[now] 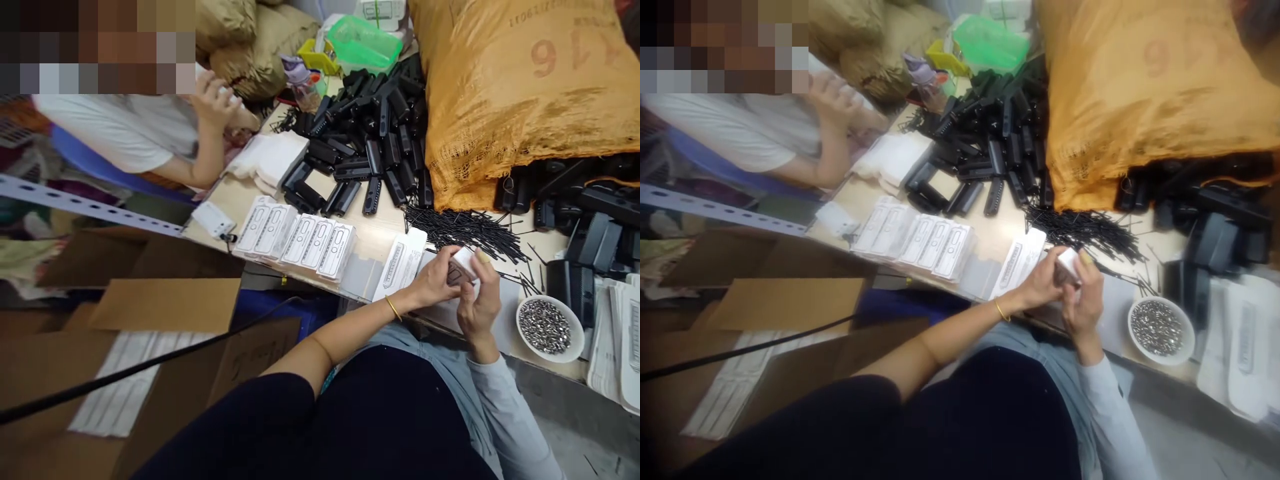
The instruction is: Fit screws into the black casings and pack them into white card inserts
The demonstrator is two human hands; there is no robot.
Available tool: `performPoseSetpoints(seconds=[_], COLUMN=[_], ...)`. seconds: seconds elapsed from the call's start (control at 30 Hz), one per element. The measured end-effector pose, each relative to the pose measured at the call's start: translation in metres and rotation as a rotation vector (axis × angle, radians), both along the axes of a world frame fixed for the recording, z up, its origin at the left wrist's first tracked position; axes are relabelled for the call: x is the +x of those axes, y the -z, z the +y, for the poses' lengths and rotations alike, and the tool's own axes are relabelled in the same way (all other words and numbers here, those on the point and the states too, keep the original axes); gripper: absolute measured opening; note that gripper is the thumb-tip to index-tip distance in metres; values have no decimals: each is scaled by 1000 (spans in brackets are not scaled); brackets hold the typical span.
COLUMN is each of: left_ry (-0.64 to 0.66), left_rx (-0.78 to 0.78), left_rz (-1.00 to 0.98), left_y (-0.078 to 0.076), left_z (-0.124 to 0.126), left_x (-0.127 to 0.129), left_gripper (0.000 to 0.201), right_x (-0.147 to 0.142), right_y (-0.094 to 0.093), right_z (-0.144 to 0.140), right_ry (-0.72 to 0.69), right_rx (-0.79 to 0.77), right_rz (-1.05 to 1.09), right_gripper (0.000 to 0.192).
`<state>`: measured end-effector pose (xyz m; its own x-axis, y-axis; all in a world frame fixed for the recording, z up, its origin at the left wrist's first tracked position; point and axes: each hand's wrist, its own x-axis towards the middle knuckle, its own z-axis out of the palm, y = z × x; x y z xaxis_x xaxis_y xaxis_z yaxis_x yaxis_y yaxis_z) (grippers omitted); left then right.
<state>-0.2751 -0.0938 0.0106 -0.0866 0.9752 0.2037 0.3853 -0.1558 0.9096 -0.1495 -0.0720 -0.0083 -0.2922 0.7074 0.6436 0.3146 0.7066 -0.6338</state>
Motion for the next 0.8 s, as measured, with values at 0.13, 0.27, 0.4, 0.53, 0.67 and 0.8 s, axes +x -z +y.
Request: performPoseSetpoints(seconds=[0.13,0.27,0.4,0.53,0.67,0.8], left_ry=[-331,-679,-711,-463,-37,-157], left_rx=[-182,-485,-577,-85,-140,-295], left_rz=[308,616,834,646,316,266], left_y=[-25,-27,-6,5,11,33], left_z=[-13,-48,-57,7,134,250], left_x=[-72,-185,-231,-161,-46,23], left_gripper=[63,92,81,52,44,66], right_x=[26,73,121,149,156,152], right_y=[-15,-21,-10,19,39,35], right_z=[17,33,34,27,22,15], right_ry=[154,342,390,265,254,279], right_rx=[-122,-213,-296,-306,-276,-305], right_rz=[51,-46,-307,-620,-585,-454], right_gripper=[34,25,22,17,13,10])
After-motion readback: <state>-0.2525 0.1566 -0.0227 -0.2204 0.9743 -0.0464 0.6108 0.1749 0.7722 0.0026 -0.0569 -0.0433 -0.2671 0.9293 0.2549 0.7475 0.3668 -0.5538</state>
